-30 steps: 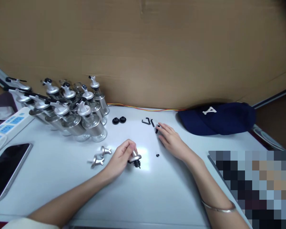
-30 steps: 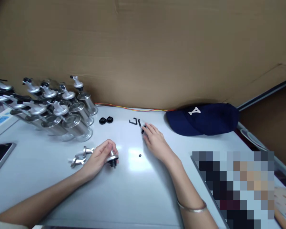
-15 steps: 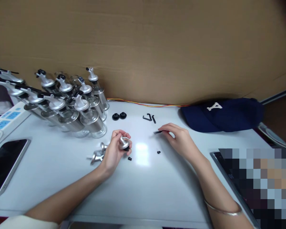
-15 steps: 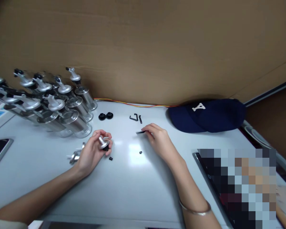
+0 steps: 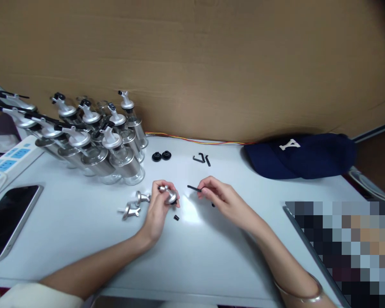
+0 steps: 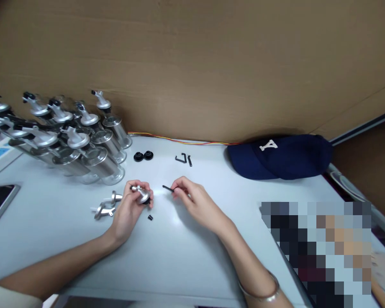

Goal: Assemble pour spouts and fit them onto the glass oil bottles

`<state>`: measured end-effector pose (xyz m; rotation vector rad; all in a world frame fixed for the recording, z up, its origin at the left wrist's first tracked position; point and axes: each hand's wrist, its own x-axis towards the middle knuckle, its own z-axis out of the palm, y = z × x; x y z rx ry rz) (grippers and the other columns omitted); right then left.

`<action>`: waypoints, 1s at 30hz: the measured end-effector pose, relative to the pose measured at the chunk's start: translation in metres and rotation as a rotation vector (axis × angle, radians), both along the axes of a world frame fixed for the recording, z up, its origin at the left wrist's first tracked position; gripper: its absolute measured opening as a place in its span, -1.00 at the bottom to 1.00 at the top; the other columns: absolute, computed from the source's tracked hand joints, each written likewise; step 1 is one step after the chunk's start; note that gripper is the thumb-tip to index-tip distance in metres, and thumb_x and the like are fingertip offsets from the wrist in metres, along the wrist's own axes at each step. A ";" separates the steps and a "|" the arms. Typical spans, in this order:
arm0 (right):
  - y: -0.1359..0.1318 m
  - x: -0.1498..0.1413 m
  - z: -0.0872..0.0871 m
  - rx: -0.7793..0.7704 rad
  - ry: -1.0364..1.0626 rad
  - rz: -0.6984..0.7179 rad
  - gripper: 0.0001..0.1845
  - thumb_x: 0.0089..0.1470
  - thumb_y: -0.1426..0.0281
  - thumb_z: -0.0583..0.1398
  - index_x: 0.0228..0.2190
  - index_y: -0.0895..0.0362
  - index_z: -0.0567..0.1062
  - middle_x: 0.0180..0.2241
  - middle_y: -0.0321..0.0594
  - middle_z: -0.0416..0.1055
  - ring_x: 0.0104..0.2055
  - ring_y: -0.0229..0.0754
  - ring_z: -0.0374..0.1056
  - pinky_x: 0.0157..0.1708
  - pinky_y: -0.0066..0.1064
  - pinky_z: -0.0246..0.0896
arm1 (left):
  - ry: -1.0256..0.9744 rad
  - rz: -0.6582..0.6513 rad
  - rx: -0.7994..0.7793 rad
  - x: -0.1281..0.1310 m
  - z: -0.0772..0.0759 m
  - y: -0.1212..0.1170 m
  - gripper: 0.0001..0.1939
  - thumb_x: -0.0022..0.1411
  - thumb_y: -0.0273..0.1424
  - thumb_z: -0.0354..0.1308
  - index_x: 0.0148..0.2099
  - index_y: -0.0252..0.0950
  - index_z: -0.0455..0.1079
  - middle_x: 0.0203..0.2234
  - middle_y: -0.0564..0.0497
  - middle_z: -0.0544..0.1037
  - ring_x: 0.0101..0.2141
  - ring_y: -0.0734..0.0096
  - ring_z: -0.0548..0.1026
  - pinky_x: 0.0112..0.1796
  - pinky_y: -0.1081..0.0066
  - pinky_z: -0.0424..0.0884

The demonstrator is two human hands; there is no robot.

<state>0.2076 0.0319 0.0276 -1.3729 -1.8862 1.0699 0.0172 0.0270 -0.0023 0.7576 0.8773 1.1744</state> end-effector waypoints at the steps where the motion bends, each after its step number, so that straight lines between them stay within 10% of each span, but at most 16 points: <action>1: -0.003 -0.005 0.001 -0.003 -0.004 0.043 -0.82 0.24 0.35 -0.03 -0.28 0.10 0.35 -0.39 -0.26 0.44 -0.35 -0.24 0.34 -0.32 -0.41 0.22 | 0.020 0.054 0.038 -0.001 0.000 0.001 -0.91 0.20 -0.39 -0.05 -0.22 -0.20 0.09 -0.34 0.10 0.32 -0.40 0.50 0.36 -0.37 0.43 0.30; 8: -0.022 -0.034 0.005 0.051 -0.103 0.373 -0.81 0.22 0.48 0.00 -0.29 0.09 0.41 -0.30 -0.23 0.45 -0.22 -0.20 0.36 -0.16 -0.33 0.24 | 0.181 0.080 0.146 -0.004 0.000 0.000 -0.85 0.28 -0.27 -0.03 -0.16 -0.21 0.14 -0.32 0.08 0.28 -0.40 0.53 0.29 -0.36 0.47 0.22; 30: -0.018 -0.022 0.003 0.024 -0.207 0.264 -0.78 0.18 0.51 0.01 -0.27 0.12 0.44 -0.30 -0.16 0.43 -0.27 -0.19 0.34 -0.20 -0.34 0.24 | 0.234 -0.037 0.038 -0.002 0.007 0.004 -0.82 0.21 -0.24 -0.02 -0.21 -0.22 0.15 -0.36 0.11 0.29 -0.42 0.51 0.30 -0.34 0.43 0.18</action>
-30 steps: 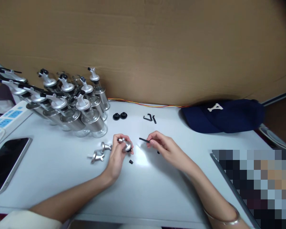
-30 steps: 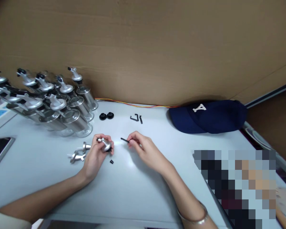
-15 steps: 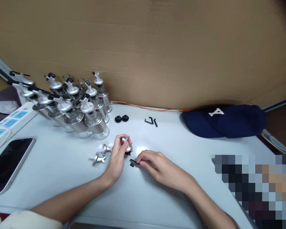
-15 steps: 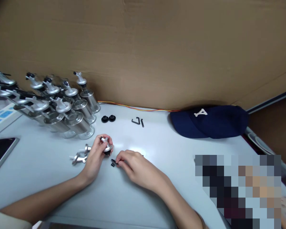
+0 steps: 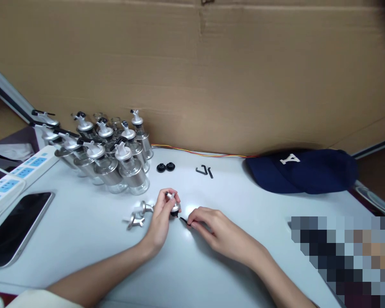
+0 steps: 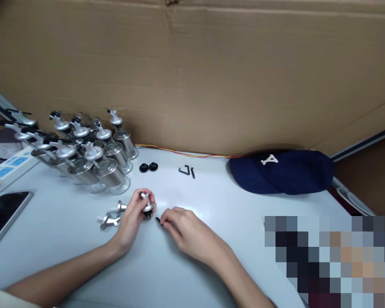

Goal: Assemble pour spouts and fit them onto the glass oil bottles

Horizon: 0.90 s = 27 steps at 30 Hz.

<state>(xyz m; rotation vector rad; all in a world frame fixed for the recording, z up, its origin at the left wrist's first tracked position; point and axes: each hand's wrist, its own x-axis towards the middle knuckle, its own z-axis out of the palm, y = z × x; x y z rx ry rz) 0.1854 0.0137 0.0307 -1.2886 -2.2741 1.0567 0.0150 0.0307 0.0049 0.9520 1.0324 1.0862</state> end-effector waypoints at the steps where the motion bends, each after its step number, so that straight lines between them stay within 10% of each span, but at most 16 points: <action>1: 0.001 0.003 0.001 0.002 -0.015 -0.014 -0.79 0.17 0.51 0.01 -0.28 0.12 0.44 -0.31 -0.17 0.43 -0.29 -0.19 0.33 -0.21 -0.34 0.23 | 0.005 -0.011 -0.001 0.000 0.000 0.000 -0.82 0.21 -0.24 -0.02 -0.21 -0.22 0.15 -0.36 0.10 0.29 -0.42 0.51 0.30 -0.34 0.43 0.18; 16: 0.008 0.016 0.019 -0.002 0.099 -0.204 -0.88 0.02 0.50 0.05 -0.45 0.12 0.38 -0.45 -0.29 0.38 -0.40 -0.27 0.27 -0.47 -0.51 0.09 | 0.073 -0.103 0.002 0.001 0.000 -0.003 -0.77 0.23 -0.18 0.00 -0.24 -0.25 0.20 -0.39 0.07 0.35 -0.43 0.49 0.27 -0.35 0.44 0.19; 27: -0.014 -0.002 0.004 -0.649 0.255 0.352 -0.86 -0.11 0.57 0.19 -0.43 0.20 0.51 -0.54 -0.37 0.33 -0.51 -0.39 0.22 -0.45 -0.59 0.17 | 0.063 -0.096 0.015 0.001 -0.002 -0.003 -0.75 0.24 -0.16 -0.01 -0.25 -0.25 0.20 -0.39 0.05 0.33 -0.42 0.47 0.25 -0.36 0.44 0.19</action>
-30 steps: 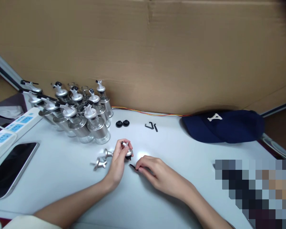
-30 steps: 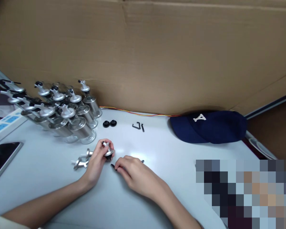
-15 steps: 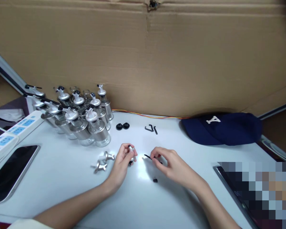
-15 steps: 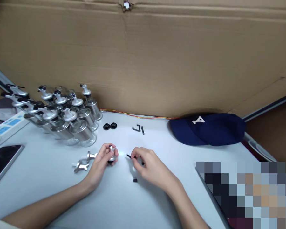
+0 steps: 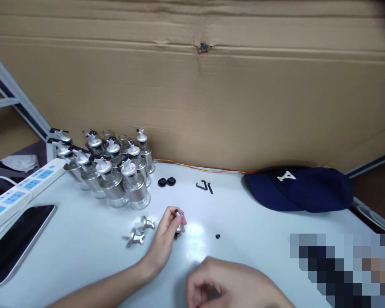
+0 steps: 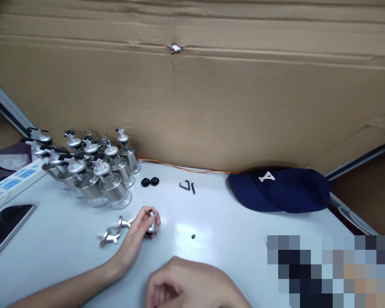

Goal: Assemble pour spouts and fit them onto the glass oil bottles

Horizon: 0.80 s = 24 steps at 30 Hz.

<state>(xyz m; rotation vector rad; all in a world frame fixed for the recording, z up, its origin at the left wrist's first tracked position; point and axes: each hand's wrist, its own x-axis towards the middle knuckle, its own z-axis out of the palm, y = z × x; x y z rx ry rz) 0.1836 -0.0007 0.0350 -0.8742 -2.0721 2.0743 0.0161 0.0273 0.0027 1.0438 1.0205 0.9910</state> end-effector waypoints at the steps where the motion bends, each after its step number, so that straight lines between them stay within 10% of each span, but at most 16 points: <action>1: -0.001 -0.001 -0.002 -0.001 -0.009 0.043 -0.79 -0.15 0.63 0.16 -0.42 0.19 0.51 -0.54 -0.39 0.31 -0.52 -0.41 0.21 -0.46 -0.61 0.16 | 0.001 -0.002 0.004 0.000 0.000 0.000 -0.76 0.24 -0.16 -0.01 -0.25 -0.25 0.20 -0.39 0.05 0.33 -0.42 0.47 0.25 -0.35 0.44 0.18; 24: 0.027 0.027 0.002 0.210 -0.210 -0.412 -0.91 0.02 0.51 0.06 -0.45 0.16 0.37 -0.55 -0.39 0.20 -0.49 -0.34 0.11 -0.45 -0.51 0.05 | 0.019 -0.064 0.025 -0.001 0.006 0.000 -0.75 0.21 -0.16 0.01 -0.27 -0.26 0.21 -0.42 0.06 0.34 -0.41 0.45 0.27 -0.29 0.43 0.18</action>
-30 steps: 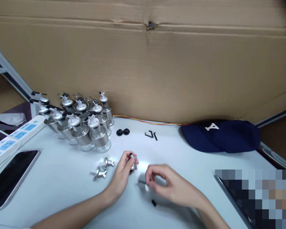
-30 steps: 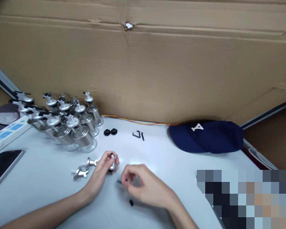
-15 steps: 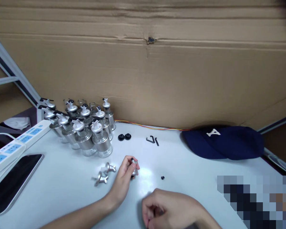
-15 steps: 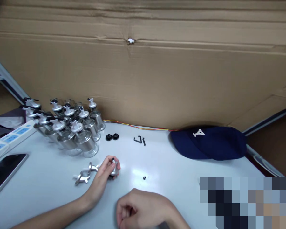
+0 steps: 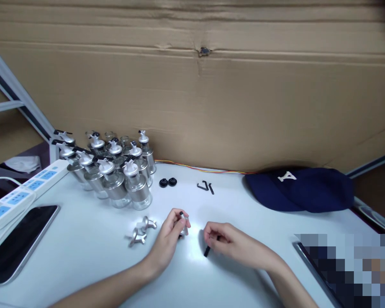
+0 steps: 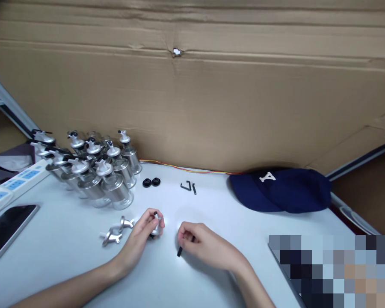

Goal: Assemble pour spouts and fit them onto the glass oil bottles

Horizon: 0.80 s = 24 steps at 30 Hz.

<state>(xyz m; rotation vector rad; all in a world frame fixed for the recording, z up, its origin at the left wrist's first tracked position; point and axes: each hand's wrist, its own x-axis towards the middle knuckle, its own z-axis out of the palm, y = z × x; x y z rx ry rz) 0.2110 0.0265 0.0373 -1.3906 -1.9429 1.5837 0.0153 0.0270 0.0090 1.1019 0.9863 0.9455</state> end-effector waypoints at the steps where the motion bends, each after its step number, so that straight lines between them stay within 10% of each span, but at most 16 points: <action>1: 0.000 0.000 0.000 0.006 -0.003 -0.010 -0.91 0.04 0.48 0.07 -0.45 0.16 0.37 -0.54 -0.38 0.21 -0.48 -0.34 0.12 -0.44 -0.50 0.05 | 0.001 -0.004 0.001 0.000 0.001 0.000 -0.75 0.21 -0.16 0.01 -0.27 -0.26 0.22 -0.43 0.06 0.34 -0.41 0.45 0.27 -0.28 0.43 0.18; 24: -0.001 -0.022 -0.017 0.227 0.285 -0.425 -0.73 -0.04 0.25 0.26 -0.28 0.12 0.51 -0.32 -0.18 0.51 -0.29 -0.18 0.40 -0.22 -0.33 0.30 | 0.120 -0.101 0.073 -0.001 -0.006 -0.001 -0.78 0.20 -0.21 0.10 -0.26 -0.27 0.28 -0.41 0.06 0.34 -0.39 0.45 0.27 -0.33 0.45 0.18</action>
